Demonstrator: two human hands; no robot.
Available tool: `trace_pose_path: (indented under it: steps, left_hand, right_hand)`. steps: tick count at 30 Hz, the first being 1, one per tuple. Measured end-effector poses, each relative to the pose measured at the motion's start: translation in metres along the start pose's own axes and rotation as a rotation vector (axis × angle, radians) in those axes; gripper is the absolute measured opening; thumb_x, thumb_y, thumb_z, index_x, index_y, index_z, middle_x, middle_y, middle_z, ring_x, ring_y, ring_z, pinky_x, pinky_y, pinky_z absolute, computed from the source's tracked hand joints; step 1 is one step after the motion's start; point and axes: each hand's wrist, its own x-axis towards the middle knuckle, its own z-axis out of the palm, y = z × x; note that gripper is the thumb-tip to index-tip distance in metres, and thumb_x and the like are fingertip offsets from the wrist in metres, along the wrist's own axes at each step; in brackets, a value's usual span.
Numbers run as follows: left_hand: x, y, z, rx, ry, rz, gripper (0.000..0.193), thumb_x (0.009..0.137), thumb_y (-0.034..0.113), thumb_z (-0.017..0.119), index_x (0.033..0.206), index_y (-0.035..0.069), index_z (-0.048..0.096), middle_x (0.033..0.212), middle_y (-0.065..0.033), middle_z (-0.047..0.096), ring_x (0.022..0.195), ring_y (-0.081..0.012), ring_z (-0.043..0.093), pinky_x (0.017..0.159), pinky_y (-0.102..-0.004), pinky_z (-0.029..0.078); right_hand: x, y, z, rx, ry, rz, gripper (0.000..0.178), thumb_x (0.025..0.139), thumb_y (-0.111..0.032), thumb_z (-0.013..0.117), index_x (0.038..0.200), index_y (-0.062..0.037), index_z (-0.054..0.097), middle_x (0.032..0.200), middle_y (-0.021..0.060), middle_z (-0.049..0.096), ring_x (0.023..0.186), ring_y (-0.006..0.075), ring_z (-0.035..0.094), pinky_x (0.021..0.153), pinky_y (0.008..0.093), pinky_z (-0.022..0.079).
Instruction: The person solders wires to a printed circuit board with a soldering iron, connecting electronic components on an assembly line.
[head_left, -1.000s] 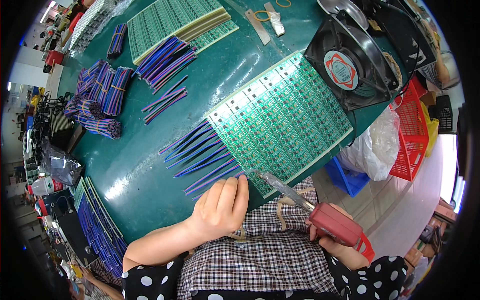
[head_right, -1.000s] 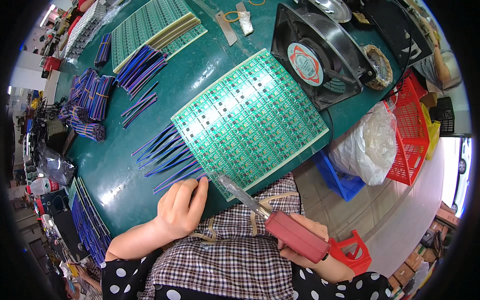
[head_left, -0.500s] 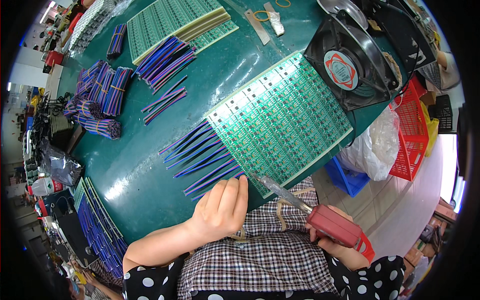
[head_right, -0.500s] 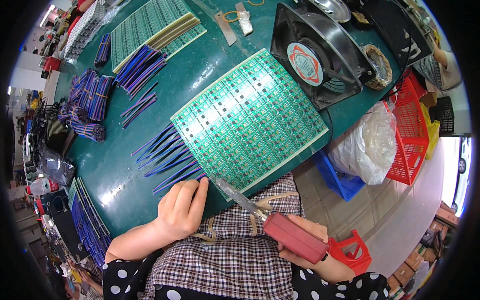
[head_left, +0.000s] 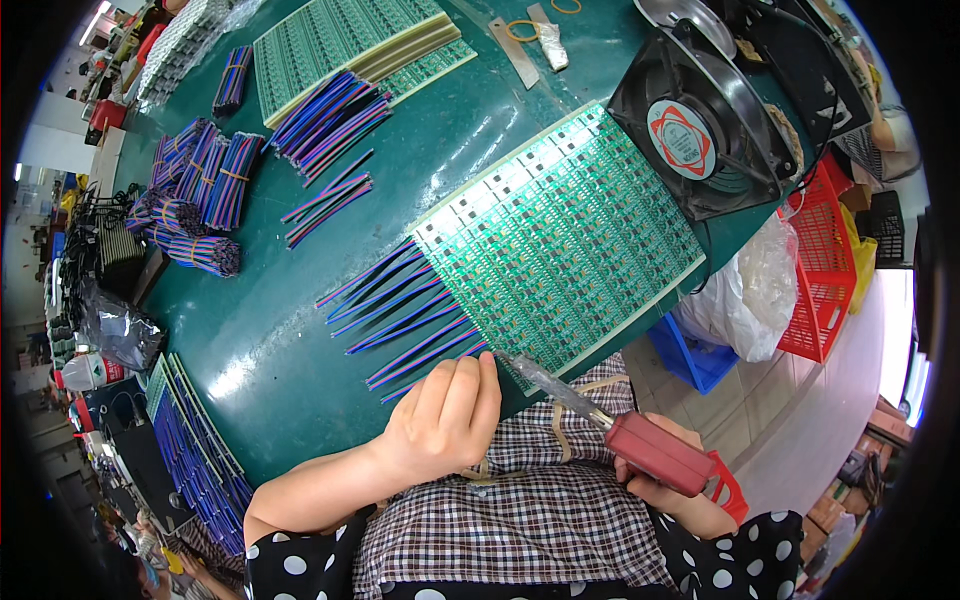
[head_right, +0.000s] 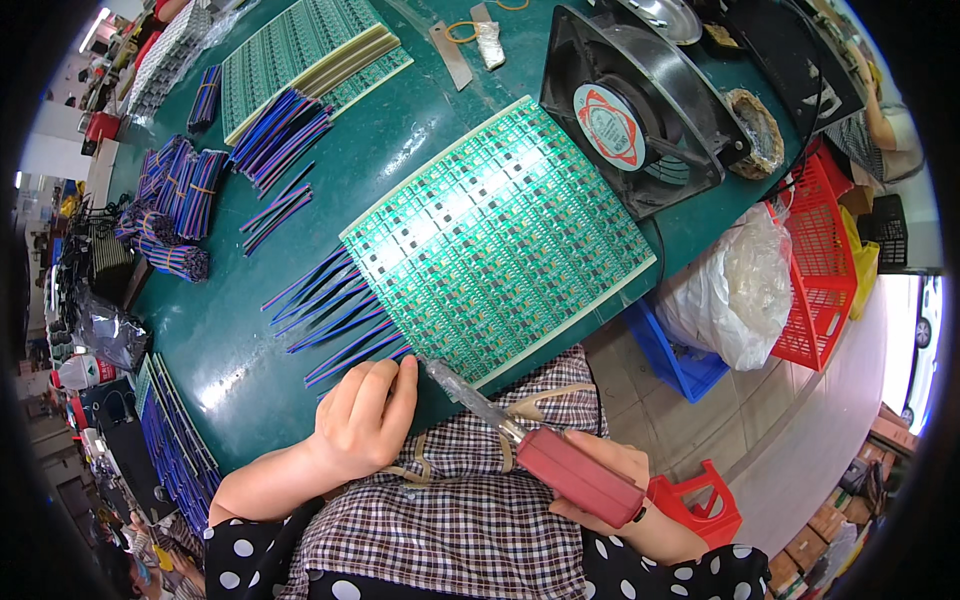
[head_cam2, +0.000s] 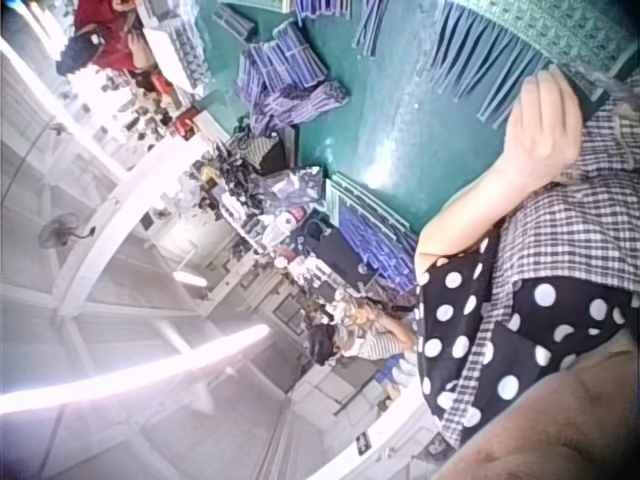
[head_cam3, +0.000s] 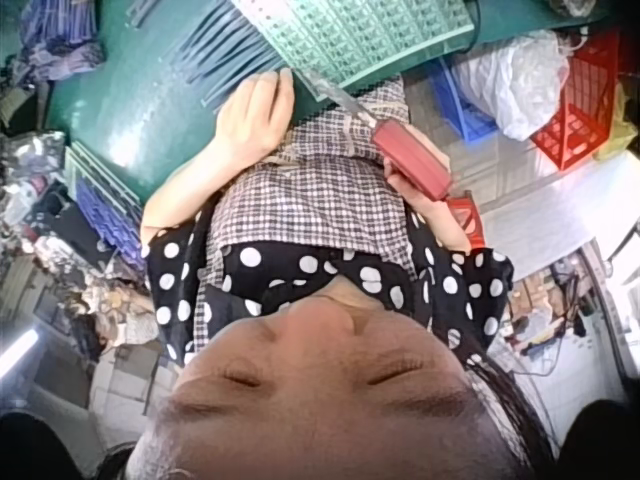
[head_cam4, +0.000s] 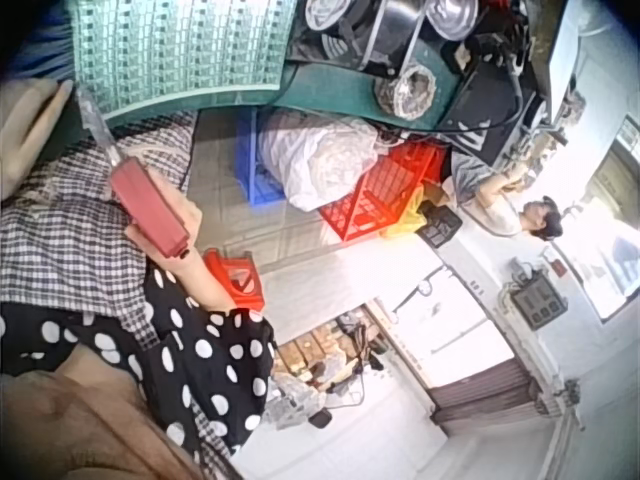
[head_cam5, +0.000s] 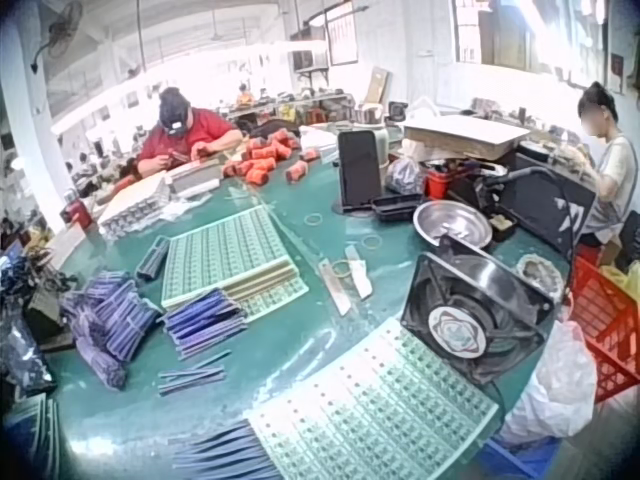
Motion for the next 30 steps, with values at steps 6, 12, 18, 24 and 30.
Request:
trace_pose_path:
  steps: [6,12,18,24,30]
  left_hand:
    - [-0.001,0.0,0.002,0.03,-0.001,0.018,0.027,0.065,0.003,0.064,0.091,-0.006,0.068,0.082,-0.0103,0.059,0.07,-0.0199,0.06,0.057,-0.0249,0.051]
    - [0.0,-0.003,0.0,0.061,-0.006,0.065,0.02,0.071,0.004,0.065,0.089,-0.005,0.067,0.081,-0.0086,0.061,0.071,-0.0179,0.062,0.056,-0.0219,0.051]
    - [-0.001,-0.003,0.001,0.064,0.011,0.062,0.02,0.071,0.004,0.064,0.089,-0.005,0.067,0.08,-0.0085,0.061,0.071,-0.0179,0.062,0.057,-0.0217,0.051]
    - [0.0,-0.003,0.001,0.077,0.002,0.089,0.02,0.07,0.003,0.064,0.087,-0.006,0.067,0.079,-0.0092,0.06,0.07,-0.018,0.061,0.056,-0.0215,0.051]
    - [0.001,-0.003,0.001,0.073,0.001,0.085,0.02,0.07,0.003,0.063,0.087,-0.006,0.067,0.079,-0.0092,0.06,0.071,-0.018,0.061,0.056,-0.0214,0.051]
  right_hand:
    - [-0.006,-0.003,-0.002,0.256,-0.03,0.201,0.073,0.071,-0.031,0.084,0.125,0.0077,0.052,0.09,0.0116,0.071,0.074,0.0219,0.071,0.067,0.0289,0.056]
    - [-0.012,-0.002,-0.002,0.285,-0.007,0.217,0.072,0.073,-0.031,0.083,0.124,0.0089,0.052,0.081,0.0084,0.071,0.069,0.0177,0.07,0.065,0.0271,0.055]
    - [-0.003,0.001,0.001,0.187,0.011,0.097,0.072,0.072,-0.03,0.083,0.125,0.0081,0.051,0.078,0.0059,0.07,0.067,0.016,0.07,0.064,0.0262,0.055]
    - [0.006,-0.004,-0.002,0.016,-0.007,-0.005,0.072,0.072,-0.031,0.083,0.125,0.0072,0.052,0.081,0.0066,0.071,0.069,0.0173,0.07,0.064,0.0264,0.055]
    - [-0.007,-0.01,-0.005,0.297,-0.025,0.306,0.074,0.071,-0.032,0.083,0.125,0.0065,0.052,0.085,0.0072,0.071,0.07,0.0183,0.07,0.064,0.0272,0.055]
